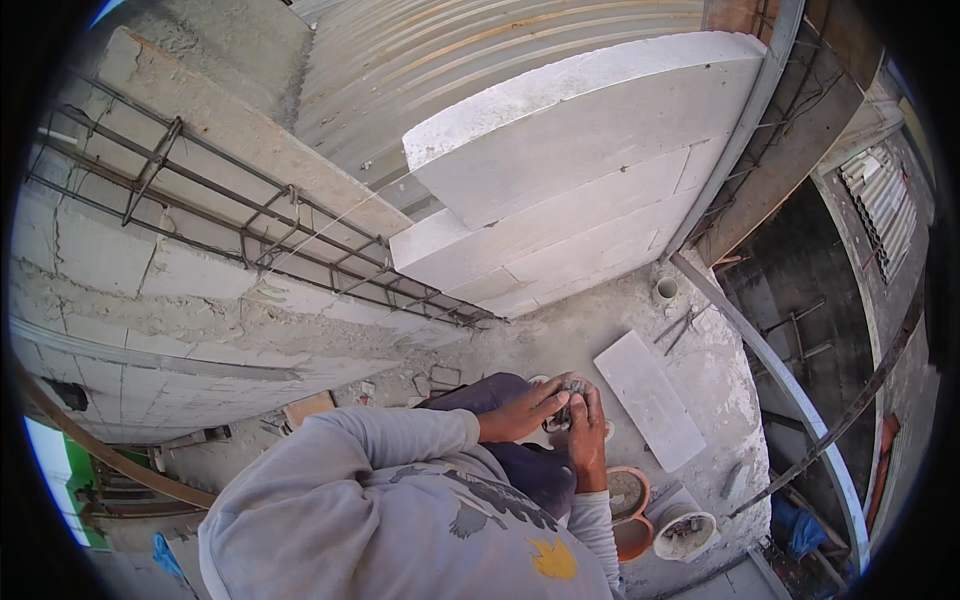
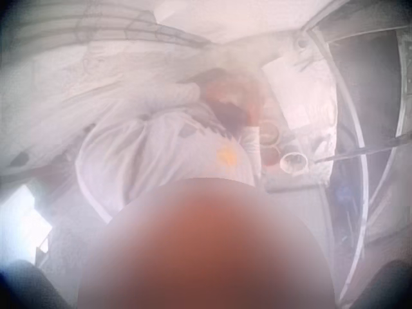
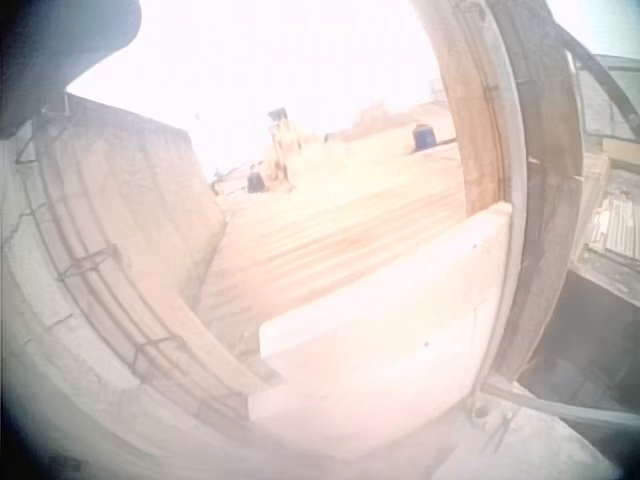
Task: The person measures and marks a white foam panel, applies cement with a trowel, and lifts the panel to attach it to a metal roof frame. They secure the panel using wire ties and repeat the process with another panel, measuring and cutting as needed.
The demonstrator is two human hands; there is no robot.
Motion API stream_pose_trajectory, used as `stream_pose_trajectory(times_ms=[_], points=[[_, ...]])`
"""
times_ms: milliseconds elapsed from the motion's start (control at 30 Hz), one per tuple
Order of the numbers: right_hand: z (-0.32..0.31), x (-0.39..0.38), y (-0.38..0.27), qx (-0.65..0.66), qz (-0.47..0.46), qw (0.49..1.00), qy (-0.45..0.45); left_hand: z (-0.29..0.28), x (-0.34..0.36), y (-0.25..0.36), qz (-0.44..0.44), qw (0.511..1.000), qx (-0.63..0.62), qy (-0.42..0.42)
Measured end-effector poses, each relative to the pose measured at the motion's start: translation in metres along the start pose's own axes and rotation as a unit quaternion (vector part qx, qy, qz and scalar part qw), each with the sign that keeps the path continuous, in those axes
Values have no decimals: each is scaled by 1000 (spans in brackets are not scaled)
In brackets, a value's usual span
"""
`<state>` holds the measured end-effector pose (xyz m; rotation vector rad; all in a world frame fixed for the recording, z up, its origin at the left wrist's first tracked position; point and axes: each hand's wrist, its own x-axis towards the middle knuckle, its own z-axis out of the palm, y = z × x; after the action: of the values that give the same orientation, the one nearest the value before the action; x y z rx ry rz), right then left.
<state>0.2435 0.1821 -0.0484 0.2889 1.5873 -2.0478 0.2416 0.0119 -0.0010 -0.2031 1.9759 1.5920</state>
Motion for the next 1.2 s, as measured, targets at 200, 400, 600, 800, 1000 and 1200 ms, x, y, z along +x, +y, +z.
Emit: stream_pose_trajectory(times_ms=[200,400,600,800,1000,1200], points=[[86,-1,-104,-159,-82,968,-174,-76,-61,50,18,972,-162,168],[111,33,-157,-144,53,960,-235,-110,-96,52,75,917,-372,119],[135,56,-200,-395,-175,845,-317,-85,-84,52,120,852,-445,248],[146,53,-214,-531,-132,703,-454,-79,-95,47,135,863,-381,304],[79,128,-219,-613,-247,603,-447,-96,-83,-4,169,697,-562,412],[15,171,-295,-722,-240,542,-356,-134,-53,-21,212,594,-627,457]])
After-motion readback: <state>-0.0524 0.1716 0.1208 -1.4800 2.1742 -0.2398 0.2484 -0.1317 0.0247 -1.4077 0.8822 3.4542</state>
